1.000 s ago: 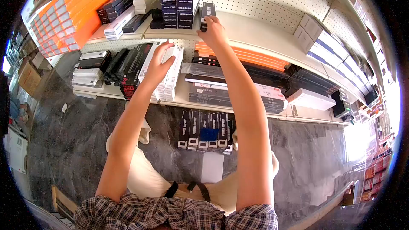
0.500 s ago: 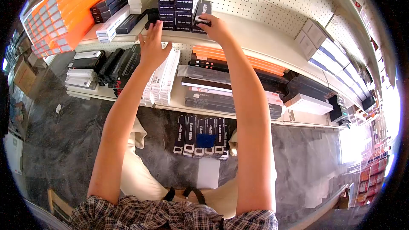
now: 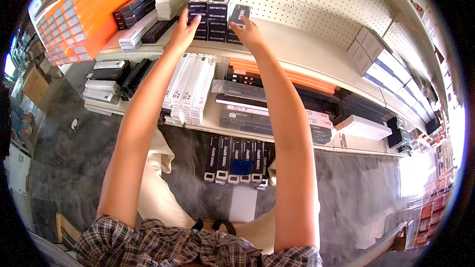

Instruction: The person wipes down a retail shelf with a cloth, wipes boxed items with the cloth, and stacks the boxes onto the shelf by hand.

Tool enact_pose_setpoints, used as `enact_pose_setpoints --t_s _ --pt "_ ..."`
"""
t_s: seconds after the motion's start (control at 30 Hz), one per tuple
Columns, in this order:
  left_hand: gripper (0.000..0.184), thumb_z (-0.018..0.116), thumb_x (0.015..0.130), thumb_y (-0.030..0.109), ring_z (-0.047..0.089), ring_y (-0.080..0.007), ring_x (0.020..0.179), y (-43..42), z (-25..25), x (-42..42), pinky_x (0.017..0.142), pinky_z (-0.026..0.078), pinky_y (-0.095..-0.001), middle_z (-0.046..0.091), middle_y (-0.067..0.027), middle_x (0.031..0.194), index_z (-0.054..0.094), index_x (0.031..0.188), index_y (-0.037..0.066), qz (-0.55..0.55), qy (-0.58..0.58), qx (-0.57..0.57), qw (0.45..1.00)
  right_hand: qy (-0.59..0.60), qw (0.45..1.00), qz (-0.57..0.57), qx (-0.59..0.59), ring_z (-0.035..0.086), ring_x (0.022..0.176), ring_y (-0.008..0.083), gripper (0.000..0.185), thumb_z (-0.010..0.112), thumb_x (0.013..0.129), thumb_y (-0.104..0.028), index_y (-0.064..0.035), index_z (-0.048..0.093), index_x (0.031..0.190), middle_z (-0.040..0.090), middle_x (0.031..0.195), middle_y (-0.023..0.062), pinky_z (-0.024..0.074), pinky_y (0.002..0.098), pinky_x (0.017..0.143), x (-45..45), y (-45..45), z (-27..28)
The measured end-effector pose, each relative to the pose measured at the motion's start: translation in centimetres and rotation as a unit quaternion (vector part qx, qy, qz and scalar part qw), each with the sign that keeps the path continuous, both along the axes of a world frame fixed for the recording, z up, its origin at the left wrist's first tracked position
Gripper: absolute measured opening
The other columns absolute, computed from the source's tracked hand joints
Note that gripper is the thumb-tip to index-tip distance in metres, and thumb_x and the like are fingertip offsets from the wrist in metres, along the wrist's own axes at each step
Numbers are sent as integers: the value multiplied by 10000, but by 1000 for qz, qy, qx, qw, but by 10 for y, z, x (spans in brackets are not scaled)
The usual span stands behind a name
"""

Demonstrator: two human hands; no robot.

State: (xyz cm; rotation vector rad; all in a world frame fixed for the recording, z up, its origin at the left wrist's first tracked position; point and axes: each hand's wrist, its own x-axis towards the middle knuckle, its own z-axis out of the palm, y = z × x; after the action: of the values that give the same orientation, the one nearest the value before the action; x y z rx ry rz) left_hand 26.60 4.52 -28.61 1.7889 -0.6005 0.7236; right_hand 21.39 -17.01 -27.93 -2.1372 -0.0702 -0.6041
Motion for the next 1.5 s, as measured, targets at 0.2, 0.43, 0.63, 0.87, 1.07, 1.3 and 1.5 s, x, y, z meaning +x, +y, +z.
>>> enact_pose_setpoints --t_s 0.2,0.43,0.63,0.87,1.07,1.3,1.5 --pt "363 479 923 276 571 -338 1028 -1 -1 18 851 443 -385 610 -173 1081 456 1215 61 10 -18 -10 1000 -4 1000 9 1 381 1251 360 485 645 786 -359 -119 562 1199 368 1350 254 333 377 1018 15 2 -19" --pt "370 466 937 260 549 -241 1072 4 8 4 910 397 -313 576 -159 1156 450 1259 77 -20 38 -10 999 -37 996 -55 -54 345 1272 367 361 564 850 -290 -151 581 1182 346 1366 251 306 403 1036 -1 19 -15" --pt "405 423 950 288 516 -334 1122 1 6 -1 923 399 -362 540 -211 1195 400 1315 114 26 64 41 997 -106 962 -78 -238 342 1273 337 383 469 885 -235 -168 494 1261 410 1363 116 269 412 1065 16 22 -27" --pt "376 365 955 222 557 -396 1006 -4 -4 16 845 448 -418 588 -223 1081 359 1330 185 74 -14 36 997 -129 957 -46 -256 392 1238 313 344 459 898 -226 -106 515 1215 477 1302 101 248 412 1072 9 23 -26" --pt "787 706 768 269 471 -333 1165 5 -15 26 975 366 -395 480 -224 1243 242 1363 45 -95 -36 23 995 -137 979 -100 -110 447 1174 362 438 630 817 -200 -57 503 1210 391 1329 215 371 414 988 -17 29 -20" --pt "1104 836 586 280 381 -390 1176 -22 -13 -13 993 337 -424 340 -247 1307 132 1351 -92 157 -92 113 977 -34 990 -96 -93 572 1007 334 540 712 751 -282 -30 518 1188 579 1105 192 456 371 866 -27 22 -7" --pt "1084 803 614 367 413 -404 1143 -18 -17 -4 989 327 -420 397 -290 1257 160 1338 -121 146 -133 115 974 -73 978 -130 -146 583 991 311 534 725 735 -290 -40 541 1170 581 1112 157 468 369 851 -24 29 -15"
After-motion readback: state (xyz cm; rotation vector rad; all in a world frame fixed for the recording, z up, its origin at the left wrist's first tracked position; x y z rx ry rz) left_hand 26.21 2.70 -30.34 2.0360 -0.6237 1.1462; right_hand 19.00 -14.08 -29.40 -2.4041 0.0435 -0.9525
